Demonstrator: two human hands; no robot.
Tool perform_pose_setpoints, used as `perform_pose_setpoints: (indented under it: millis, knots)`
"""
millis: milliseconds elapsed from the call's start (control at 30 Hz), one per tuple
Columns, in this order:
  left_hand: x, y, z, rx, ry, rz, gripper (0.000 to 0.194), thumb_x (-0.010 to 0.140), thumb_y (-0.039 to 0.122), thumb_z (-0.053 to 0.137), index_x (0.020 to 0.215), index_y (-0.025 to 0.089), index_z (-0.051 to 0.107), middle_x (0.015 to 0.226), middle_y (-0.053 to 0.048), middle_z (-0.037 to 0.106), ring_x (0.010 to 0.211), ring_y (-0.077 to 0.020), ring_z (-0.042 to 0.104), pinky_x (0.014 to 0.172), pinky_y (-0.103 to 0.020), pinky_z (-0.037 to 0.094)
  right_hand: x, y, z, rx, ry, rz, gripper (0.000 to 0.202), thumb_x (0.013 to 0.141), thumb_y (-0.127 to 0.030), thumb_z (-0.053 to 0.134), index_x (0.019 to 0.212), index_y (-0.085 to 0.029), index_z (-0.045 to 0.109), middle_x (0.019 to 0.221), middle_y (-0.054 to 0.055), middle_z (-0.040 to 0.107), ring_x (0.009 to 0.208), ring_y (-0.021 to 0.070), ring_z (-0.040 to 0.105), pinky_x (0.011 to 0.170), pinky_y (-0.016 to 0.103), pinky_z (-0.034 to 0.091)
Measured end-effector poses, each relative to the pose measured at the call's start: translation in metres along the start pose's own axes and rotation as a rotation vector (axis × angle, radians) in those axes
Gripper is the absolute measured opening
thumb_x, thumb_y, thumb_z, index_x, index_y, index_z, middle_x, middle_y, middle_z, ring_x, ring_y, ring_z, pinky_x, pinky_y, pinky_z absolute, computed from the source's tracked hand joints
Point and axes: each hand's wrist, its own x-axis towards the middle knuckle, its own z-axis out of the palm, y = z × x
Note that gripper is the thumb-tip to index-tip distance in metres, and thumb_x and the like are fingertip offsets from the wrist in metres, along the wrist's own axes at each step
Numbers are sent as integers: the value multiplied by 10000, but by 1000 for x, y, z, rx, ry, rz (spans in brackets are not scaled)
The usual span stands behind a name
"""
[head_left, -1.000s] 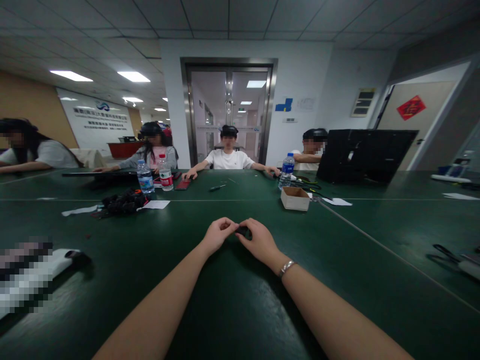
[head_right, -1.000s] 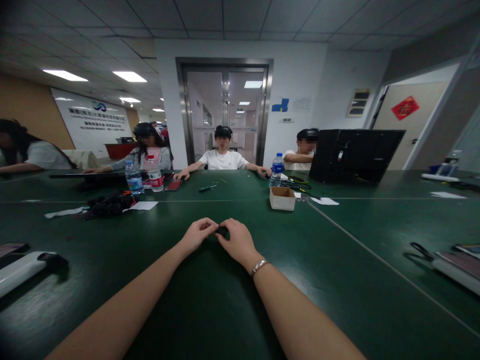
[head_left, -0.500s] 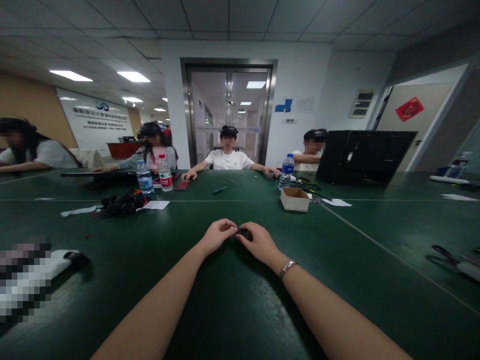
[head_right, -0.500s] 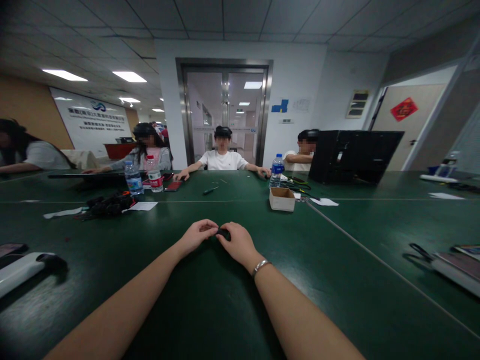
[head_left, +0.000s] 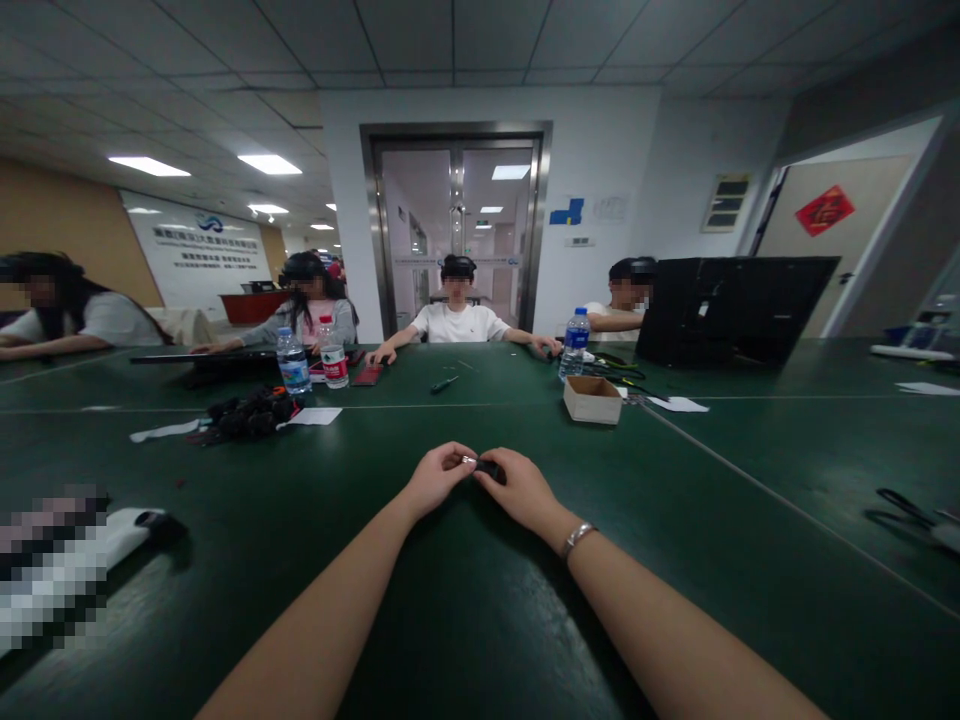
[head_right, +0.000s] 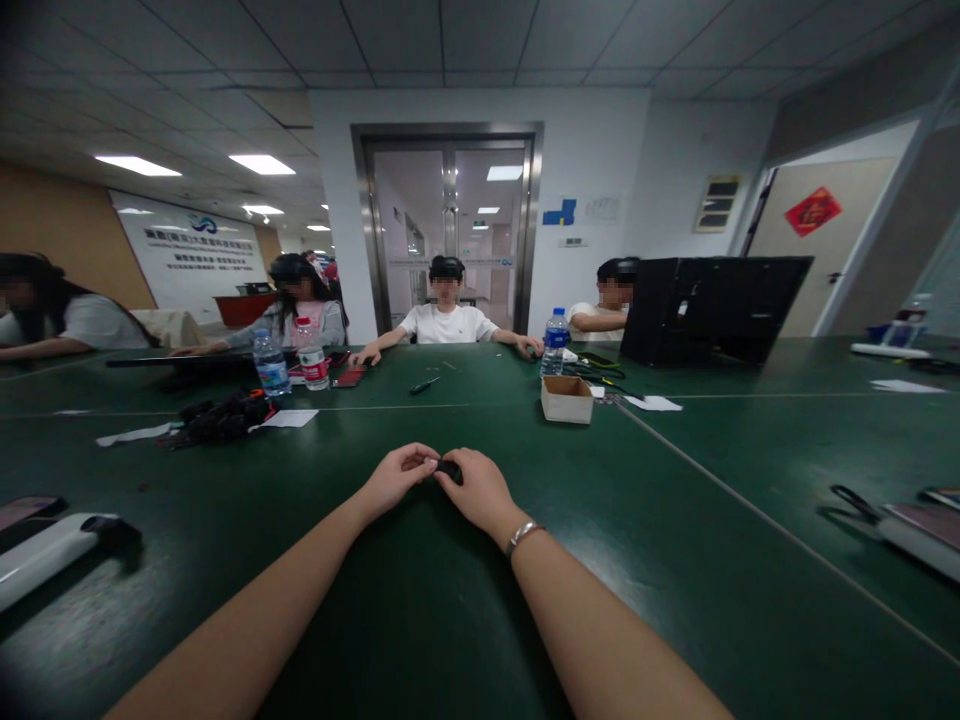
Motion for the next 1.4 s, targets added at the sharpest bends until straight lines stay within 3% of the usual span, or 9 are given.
perform_pose_setpoints:
  millis: [100,333,667,900,1100,1400]
  knots:
    - [-2,3,0,-14,-3,-2,252,690,313,678,870,145,623,854,-53,643,813,-156,591,794,-298,447,0,-1,0,1,-10,11,206,832,-342,544,947,-202,643,897,57,651,833,177,580,752,305,432]
    - [-1,2,0,74,57,-47,268,741,369,614,903,154,611,856,-38,627,793,-148,571,699,-266,442,0,-2,0,-13,-27,28,244,836,-362,532,975,-192,639,918,59,651,835,172,573,741,290,425]
    - [2,-3,-2,34,35,8,254,695,320,672,872,146,620,866,-51,637,780,-144,581,739,-282,453,1,-3,-2,-14,-44,30,234,836,-350,526,966,-195,642,911,56,652,835,171,571,733,281,419]
    - [3,-3,-1,74,28,-48,276,739,371,622,896,145,622,822,-35,626,744,-133,566,682,-262,444,1,-2,-1,-4,-50,36,237,837,-359,525,964,-198,644,917,53,654,828,170,571,727,285,418]
    - [2,-3,-3,18,-2,5,245,694,309,681,865,141,630,857,-55,654,775,-149,600,768,-304,468,0,-2,-2,-4,-47,29,245,835,-360,532,969,-191,649,914,59,654,836,170,573,742,286,420]
    - [1,3,-2,-4,3,-24,176,671,231,681,820,146,641,835,-47,669,793,-159,617,823,-319,461,0,-1,-1,-11,-52,28,259,837,-366,531,990,-194,650,930,60,661,861,177,583,769,291,423]
